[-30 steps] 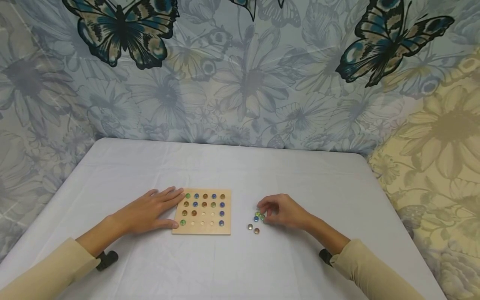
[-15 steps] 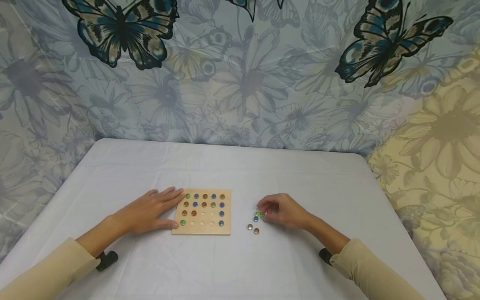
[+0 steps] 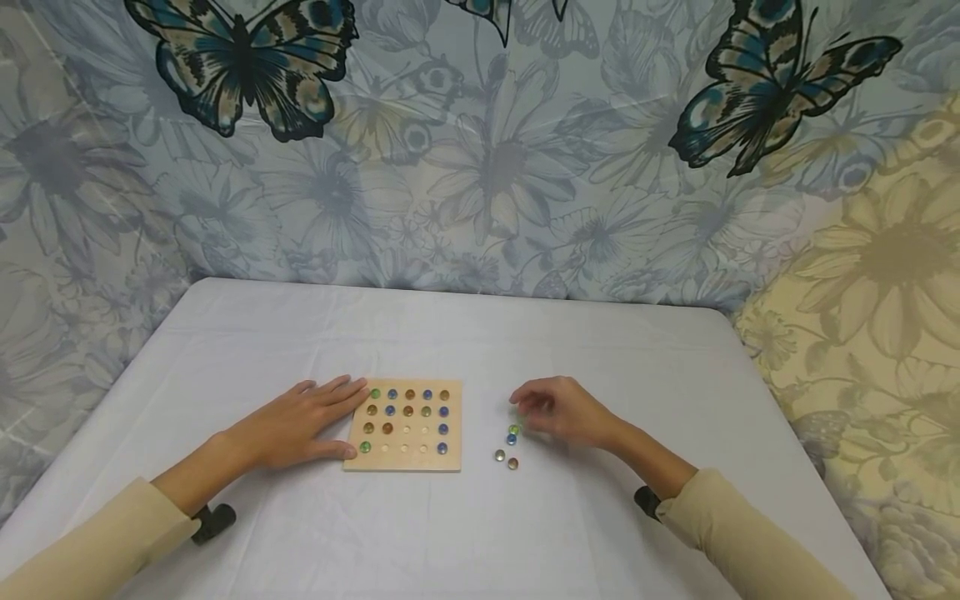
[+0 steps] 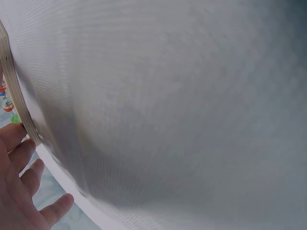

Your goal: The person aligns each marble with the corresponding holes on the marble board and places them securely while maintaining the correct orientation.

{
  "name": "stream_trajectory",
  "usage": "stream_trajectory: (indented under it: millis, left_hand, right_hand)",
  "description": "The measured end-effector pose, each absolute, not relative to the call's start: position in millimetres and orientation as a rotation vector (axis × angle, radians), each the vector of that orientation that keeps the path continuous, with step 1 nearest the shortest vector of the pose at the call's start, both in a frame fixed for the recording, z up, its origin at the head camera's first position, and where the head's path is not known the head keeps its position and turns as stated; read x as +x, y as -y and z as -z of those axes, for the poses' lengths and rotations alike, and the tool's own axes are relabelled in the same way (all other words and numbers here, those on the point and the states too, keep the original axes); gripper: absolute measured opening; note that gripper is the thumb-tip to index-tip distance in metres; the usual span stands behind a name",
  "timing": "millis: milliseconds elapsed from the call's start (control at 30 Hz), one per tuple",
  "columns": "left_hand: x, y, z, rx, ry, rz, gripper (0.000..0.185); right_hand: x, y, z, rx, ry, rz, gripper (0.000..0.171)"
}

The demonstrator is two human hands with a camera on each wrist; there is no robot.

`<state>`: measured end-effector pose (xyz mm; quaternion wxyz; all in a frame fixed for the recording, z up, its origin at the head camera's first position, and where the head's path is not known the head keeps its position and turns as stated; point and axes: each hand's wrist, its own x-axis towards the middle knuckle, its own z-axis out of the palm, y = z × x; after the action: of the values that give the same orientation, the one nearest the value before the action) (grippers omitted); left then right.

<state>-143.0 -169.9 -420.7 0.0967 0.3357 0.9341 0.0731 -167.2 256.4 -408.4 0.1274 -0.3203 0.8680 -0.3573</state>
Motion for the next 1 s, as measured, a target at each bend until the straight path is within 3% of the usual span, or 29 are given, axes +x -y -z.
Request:
stream_trajectory:
  millis: [1000]
  left_hand:
    - [-142.4,169.0,421.6,0.991,-2.773,-0.205,0.086]
  right_hand:
    - [-174.8,-181.3,400.3,-1.059,-2.406,1.103,0.028]
